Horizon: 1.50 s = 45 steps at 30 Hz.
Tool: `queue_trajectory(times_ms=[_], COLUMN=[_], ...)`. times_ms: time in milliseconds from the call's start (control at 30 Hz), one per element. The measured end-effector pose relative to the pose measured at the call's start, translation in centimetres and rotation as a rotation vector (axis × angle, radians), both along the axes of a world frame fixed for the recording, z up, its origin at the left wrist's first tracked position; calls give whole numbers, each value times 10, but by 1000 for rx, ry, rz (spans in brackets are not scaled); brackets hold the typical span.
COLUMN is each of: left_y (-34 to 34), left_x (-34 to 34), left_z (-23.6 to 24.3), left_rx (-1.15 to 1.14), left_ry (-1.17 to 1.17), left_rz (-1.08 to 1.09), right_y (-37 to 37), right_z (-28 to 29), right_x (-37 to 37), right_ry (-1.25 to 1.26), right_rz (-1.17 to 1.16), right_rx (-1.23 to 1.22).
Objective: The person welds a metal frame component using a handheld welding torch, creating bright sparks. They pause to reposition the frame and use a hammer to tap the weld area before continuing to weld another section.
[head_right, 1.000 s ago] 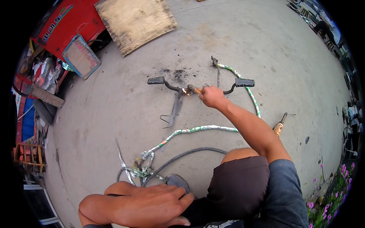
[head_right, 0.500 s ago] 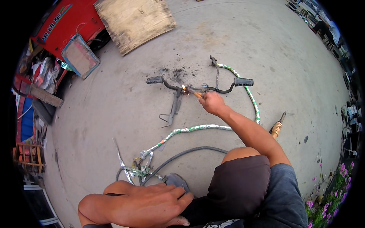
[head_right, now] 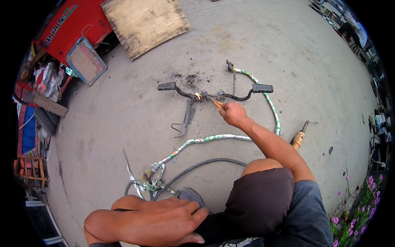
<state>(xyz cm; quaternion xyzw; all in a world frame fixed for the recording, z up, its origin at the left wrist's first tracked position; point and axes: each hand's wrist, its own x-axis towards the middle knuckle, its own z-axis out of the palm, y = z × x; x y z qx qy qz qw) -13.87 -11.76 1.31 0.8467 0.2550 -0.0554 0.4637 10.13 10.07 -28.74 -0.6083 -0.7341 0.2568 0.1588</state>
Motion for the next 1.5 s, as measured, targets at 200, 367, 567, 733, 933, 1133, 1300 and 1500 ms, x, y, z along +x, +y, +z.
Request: queue_trajectory(times_ms=[200,367,567,733,933,1133,1300,1500], left_y=[0,-1,-1,-2,-7,-5,-8,-7], left_x=[-1,-1,0,0,-3,-2,-4,-4], left_z=[2,4,3,1,-8,-12,-14,-14], left_rx=[16,5,6,18,-88,-110,-71,-60], left_ry=[15,30,27,9,-16,-13,-57,-59], left_rz=[20,28,16,23,86,79,83,73], right_y=[-2,-4,1,4,-2,-3,3,1], right_z=[5,9,10,6,10,18,3,1], right_x=[-3,-7,-9,-10,-9,-16,-11,-7], right_ry=[-6,47,-14,-8,72,68,-11,-23], right_rz=[16,-2,18,28,-23,-30,39,12], right_rx=[-31,36,-28,31,78,44,31,12])
